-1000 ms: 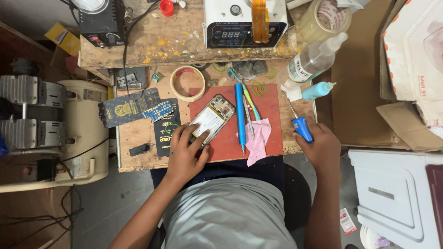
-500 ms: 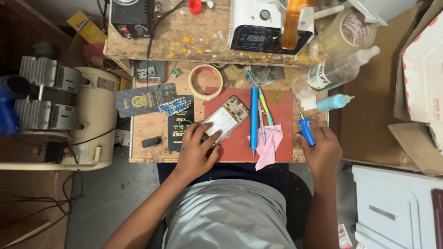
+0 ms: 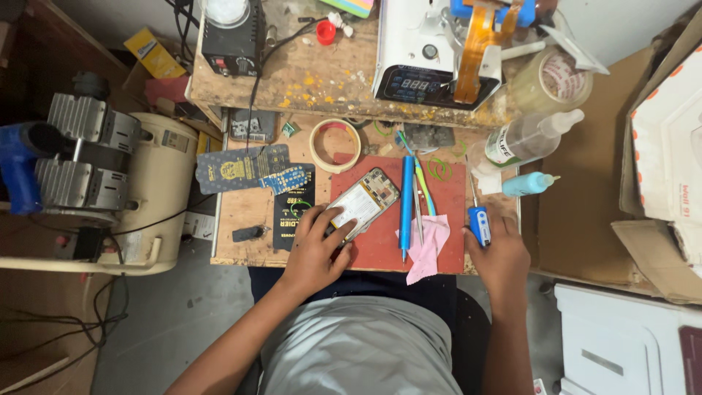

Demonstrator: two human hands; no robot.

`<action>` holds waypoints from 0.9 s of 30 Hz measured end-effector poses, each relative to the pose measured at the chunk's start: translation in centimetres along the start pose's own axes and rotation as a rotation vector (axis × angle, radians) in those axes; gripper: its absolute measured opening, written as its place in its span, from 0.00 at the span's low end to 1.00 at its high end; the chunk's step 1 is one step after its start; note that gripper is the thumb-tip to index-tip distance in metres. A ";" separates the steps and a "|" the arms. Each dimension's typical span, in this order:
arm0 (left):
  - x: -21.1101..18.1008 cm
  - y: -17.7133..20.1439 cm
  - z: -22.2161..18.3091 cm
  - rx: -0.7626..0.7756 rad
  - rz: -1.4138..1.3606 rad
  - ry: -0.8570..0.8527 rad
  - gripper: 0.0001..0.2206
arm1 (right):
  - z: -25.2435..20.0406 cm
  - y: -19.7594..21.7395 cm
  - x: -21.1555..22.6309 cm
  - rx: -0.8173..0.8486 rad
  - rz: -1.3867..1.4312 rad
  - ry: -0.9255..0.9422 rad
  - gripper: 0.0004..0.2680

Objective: The person uses a blue pry tool and a screwdriver to disassemble a mobile phone, removes the battery, and applies adhesive strips to the internal frame.

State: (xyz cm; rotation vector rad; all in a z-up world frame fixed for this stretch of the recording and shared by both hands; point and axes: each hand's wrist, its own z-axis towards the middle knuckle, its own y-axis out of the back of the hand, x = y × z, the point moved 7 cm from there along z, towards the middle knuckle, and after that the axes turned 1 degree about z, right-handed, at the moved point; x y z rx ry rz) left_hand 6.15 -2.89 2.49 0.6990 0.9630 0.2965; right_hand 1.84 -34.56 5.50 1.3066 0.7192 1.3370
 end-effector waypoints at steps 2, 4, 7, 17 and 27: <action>0.0 0.0 0.0 0.001 0.006 0.004 0.20 | 0.1 -0.3 -0.2 0.001 0.019 -0.014 0.24; 0.1 -0.2 0.1 0.010 0.014 0.008 0.20 | 0.1 -0.7 -0.5 0.023 0.022 -0.038 0.24; 0.1 -0.4 -0.3 0.024 0.019 0.013 0.20 | -0.3 -1.0 -0.9 0.070 0.007 -0.075 0.24; 0.0 -0.3 -0.3 0.007 0.020 0.010 0.20 | 0.7 -0.9 -0.7 0.101 -0.032 -0.053 0.26; -0.2 -0.1 0.2 -0.003 0.033 0.002 0.19 | 1.5 -1.2 -1.0 0.185 -0.069 -0.109 0.25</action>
